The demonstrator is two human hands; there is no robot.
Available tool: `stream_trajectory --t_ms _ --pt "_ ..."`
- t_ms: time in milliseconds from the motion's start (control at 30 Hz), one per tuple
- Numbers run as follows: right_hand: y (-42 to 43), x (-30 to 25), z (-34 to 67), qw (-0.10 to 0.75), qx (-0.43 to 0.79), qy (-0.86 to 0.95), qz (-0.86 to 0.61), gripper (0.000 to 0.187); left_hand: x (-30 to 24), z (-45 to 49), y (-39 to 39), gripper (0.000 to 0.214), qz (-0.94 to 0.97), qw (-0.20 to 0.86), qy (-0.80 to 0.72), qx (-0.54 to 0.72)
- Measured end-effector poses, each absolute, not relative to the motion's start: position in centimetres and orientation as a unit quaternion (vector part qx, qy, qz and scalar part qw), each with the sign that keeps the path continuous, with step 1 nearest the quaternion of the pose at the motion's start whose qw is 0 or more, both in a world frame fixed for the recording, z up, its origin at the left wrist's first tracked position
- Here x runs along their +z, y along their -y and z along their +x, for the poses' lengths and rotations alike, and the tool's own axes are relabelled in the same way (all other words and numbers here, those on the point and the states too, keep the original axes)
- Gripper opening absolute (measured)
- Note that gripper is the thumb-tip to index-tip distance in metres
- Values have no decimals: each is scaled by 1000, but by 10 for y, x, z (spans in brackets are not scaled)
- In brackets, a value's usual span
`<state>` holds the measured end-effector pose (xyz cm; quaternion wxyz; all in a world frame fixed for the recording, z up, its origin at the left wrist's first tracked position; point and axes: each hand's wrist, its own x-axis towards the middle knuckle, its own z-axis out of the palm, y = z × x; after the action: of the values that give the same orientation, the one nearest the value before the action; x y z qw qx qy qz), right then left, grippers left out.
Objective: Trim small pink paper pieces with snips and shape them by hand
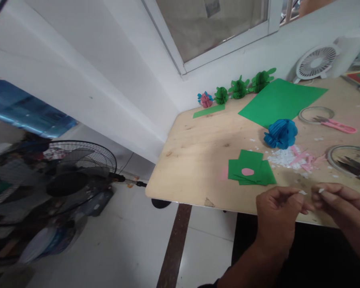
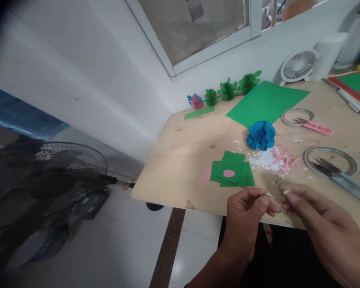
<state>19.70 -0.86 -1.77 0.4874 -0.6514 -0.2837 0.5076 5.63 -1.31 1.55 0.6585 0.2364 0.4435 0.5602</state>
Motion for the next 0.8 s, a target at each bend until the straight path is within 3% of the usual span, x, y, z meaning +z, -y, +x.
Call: stream_trajectory --t_ms 133,300,533,800 --pt "12 -15 190 474 510 254 -671 62 13 58 15 16 219 662 -437 568" --pt "15 -23 197 458 509 281 -672 55 7 43 20 17 219 641 -492 547" --pt "19 -34 199 443 543 274 -658 58 -6 7 25 6 347 506 -589 526" --pt "17 -57 217 406 557 312 -655 64 -16 7 21 9 512 363 -617 475"
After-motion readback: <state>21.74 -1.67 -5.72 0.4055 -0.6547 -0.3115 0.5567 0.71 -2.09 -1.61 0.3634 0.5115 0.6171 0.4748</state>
